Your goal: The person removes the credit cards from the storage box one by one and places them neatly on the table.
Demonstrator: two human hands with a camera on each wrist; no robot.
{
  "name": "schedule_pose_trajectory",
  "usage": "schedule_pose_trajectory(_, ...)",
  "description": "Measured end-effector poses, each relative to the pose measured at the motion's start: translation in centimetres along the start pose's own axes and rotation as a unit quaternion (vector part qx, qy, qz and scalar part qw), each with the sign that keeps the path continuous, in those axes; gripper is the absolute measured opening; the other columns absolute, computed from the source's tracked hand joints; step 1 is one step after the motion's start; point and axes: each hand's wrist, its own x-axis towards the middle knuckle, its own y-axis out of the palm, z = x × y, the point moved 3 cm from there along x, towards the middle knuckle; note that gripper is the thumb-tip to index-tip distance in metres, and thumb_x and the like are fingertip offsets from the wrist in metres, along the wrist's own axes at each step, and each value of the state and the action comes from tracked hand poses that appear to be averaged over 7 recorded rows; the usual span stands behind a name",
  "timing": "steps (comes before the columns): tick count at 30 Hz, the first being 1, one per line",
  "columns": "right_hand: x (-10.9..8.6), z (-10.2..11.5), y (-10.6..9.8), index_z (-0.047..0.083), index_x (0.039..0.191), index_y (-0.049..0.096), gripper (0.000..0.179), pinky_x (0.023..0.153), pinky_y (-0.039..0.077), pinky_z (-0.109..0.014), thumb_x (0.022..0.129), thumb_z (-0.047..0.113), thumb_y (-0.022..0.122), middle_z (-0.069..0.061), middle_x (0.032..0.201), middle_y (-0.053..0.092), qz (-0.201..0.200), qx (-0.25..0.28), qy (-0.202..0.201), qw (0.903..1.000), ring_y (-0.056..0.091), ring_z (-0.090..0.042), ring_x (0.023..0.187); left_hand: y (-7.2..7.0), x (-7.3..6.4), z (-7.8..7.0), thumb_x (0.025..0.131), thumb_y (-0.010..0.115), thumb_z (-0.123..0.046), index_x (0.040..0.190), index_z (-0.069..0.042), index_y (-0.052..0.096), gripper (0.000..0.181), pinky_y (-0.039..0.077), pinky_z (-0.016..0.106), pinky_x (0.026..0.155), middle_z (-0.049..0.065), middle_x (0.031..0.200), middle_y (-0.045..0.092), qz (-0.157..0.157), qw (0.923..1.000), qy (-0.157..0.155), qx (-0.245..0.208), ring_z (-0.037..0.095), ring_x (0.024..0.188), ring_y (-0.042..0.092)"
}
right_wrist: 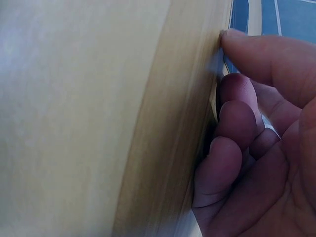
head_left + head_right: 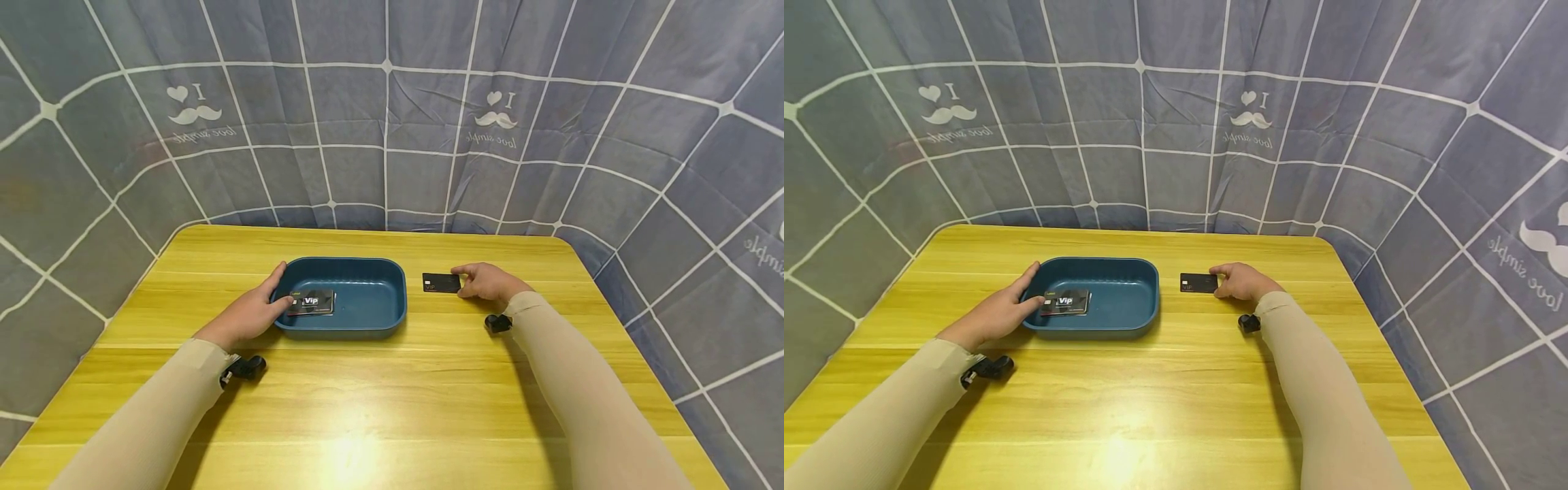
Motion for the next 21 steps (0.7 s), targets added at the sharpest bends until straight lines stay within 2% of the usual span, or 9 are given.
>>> schedule_pose_trajectory(10, -1.1, 0.6, 0.7, 0.008, 0.162, 0.043, 0.073, 0.081, 0.047, -0.031, 0.097, 0.019, 0.075, -0.011, 0.107, 0.064, 0.001, 0.023, 0.003, 0.9997, 0.055, -0.021, 0.091, -0.2, -0.4, 0.6, 0.111, 0.045, -0.049, 0.169, -0.027, -0.013, 0.085, 0.027, 0.073, 0.121, 0.029, 0.173, 0.016, 0.004, 1.0, 0.002, -0.002, 0.057, 0.153, 0.029)
schedule_pose_trajectory(17, -1.9, 0.5, 0.2, 0.011, 0.165, 0.036, 0.079, 0.075, 0.049, -0.033, 0.098, 0.026, 0.074, -0.012, 0.099, 0.065, 0.005, 0.051, 0.003, 0.9987, 0.057, -0.023, 0.083, -0.1, -0.3, 1.0, 0.111, 0.045, -0.049, 0.169, -0.029, -0.013, 0.085, 0.024, 0.072, 0.123, 0.026, 0.175, 0.013, 0.008, 0.9998, 0.001, -0.016, 0.055, 0.155, 0.025)
schedule_pose_trajectory(21, -2.2, 1.1, -0.6, 0.012, 0.164, 0.039, 0.073, 0.085, 0.049, -0.038, 0.101, 0.033, 0.07, -0.014, 0.115, 0.066, -0.028, 0.027, 0.0, 0.9992, 0.058, -0.026, 0.096, -0.1, -0.4, 1.0, 0.111, 0.045, -0.051, 0.169, -0.031, -0.014, 0.085, 0.024, 0.072, 0.123, 0.025, 0.175, 0.013, 0.01, 0.9997, -0.005, -0.02, 0.055, 0.155, 0.025)
